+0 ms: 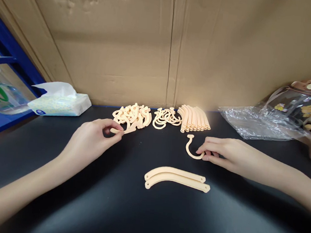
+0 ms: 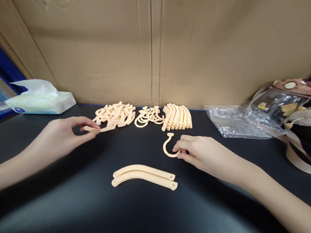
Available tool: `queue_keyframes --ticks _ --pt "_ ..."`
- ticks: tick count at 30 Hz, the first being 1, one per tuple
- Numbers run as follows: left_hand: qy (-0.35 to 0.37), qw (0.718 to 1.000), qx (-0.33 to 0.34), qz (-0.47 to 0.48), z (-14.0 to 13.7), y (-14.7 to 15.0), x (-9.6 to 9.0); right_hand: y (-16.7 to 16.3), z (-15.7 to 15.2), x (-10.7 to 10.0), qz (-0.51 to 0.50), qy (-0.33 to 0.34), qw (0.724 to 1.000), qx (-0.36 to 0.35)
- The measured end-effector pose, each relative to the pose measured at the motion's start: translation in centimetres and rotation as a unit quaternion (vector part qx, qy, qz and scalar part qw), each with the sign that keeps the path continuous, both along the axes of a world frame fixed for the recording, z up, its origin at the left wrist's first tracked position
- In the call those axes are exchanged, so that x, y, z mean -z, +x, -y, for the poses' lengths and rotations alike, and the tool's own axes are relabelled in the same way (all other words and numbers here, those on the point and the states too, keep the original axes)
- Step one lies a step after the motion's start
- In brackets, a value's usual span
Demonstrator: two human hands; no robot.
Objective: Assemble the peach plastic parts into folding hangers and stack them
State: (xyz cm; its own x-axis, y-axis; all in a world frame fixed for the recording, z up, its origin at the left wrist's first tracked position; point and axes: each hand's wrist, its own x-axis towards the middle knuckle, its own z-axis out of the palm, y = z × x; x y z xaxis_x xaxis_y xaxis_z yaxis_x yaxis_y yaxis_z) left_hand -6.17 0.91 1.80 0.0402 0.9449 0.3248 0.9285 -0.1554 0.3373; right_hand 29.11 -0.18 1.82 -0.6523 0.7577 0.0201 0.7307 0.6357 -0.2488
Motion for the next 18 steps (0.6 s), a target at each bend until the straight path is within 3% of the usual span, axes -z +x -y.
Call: queue_keyframes --ticks 5,10,14,18 --pt "0.019 0.992 0.007 0.128 0.7 0.5 -0.7 -0.1 0.0 0.1 -0.003 0.003 1.0 0.0" --pt "-0.09 0.952 0.055 0.289 1.5 2.1 -0.1 -0.3 0.1 0.0 -0.002 -0.003 1.0 0.003" --pt "-0.147 0.947 0.1 0.269 1.7 4.0 1.4 -0.3 0.0 0.1 -0.007 -0.006 1.0 0.005" --pt "-0.111 0.964 0.163 0.178 1.0 5.0 2.3 -0.1 -0.2 0.3 -0.012 -0.011 1.0 0.008"
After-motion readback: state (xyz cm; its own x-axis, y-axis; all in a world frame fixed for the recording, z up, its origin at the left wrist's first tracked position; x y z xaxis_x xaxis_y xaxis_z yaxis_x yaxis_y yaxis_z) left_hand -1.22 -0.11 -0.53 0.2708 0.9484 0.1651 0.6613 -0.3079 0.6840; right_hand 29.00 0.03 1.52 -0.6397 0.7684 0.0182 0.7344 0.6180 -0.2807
